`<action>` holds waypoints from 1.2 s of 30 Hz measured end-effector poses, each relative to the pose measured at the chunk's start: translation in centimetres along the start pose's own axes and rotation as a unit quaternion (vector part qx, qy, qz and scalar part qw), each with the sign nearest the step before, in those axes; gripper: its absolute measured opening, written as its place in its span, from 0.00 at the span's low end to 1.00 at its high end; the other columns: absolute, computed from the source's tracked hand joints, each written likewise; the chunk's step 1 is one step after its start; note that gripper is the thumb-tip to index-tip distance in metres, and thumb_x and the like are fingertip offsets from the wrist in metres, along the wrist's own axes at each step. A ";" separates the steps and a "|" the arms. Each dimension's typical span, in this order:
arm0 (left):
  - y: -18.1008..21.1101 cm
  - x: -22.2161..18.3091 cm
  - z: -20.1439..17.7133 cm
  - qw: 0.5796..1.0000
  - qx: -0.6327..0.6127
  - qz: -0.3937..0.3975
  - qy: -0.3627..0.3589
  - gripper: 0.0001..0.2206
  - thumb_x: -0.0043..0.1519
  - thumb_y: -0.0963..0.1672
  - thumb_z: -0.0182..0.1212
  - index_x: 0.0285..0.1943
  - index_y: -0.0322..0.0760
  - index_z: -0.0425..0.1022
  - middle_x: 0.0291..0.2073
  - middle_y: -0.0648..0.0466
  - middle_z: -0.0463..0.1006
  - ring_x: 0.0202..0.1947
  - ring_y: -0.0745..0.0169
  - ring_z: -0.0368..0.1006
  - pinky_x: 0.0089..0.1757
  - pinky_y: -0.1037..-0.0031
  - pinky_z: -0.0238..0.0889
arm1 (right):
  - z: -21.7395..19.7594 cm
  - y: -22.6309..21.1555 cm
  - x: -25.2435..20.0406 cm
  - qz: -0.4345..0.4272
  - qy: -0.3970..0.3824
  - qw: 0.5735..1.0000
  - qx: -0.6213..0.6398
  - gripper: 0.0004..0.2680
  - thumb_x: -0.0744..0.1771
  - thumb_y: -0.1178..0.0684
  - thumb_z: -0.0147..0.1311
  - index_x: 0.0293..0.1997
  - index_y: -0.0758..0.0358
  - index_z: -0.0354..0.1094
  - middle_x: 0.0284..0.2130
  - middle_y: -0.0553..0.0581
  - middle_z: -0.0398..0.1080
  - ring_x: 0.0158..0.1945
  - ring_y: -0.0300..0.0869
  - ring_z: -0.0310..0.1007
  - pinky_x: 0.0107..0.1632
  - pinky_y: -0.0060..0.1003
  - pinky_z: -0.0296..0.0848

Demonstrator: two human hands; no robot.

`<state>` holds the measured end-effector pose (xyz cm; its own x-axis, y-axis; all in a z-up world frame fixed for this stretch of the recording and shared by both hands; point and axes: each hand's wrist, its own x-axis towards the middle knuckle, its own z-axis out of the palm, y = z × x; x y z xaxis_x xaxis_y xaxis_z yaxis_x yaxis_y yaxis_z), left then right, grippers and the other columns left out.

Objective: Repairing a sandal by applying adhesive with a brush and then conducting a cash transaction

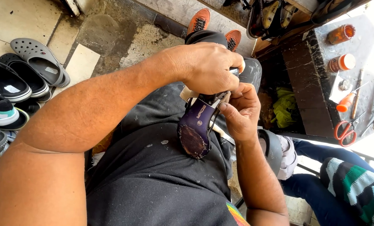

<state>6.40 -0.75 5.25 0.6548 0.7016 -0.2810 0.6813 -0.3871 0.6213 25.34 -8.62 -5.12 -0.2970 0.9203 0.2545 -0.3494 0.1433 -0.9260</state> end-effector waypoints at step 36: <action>-12.5 -4.8 -4.6 0.933 -0.229 -0.103 0.256 0.15 0.59 0.39 0.67 0.52 0.43 0.70 0.36 0.56 0.72 0.34 0.68 0.70 0.32 0.74 0.69 | -13.4 0.5 2.5 0.223 0.115 0.938 -0.241 0.13 0.63 0.66 0.63 0.49 0.64 0.68 0.43 0.58 0.75 0.43 0.39 0.75 0.49 0.32 0.79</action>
<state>-6.81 3.46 2.17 0.2032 0.9724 -0.1151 0.4865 0.0017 0.8737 36.31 -1.42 -8.70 -0.0991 0.9740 -0.2036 0.2218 -0.1779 -0.9587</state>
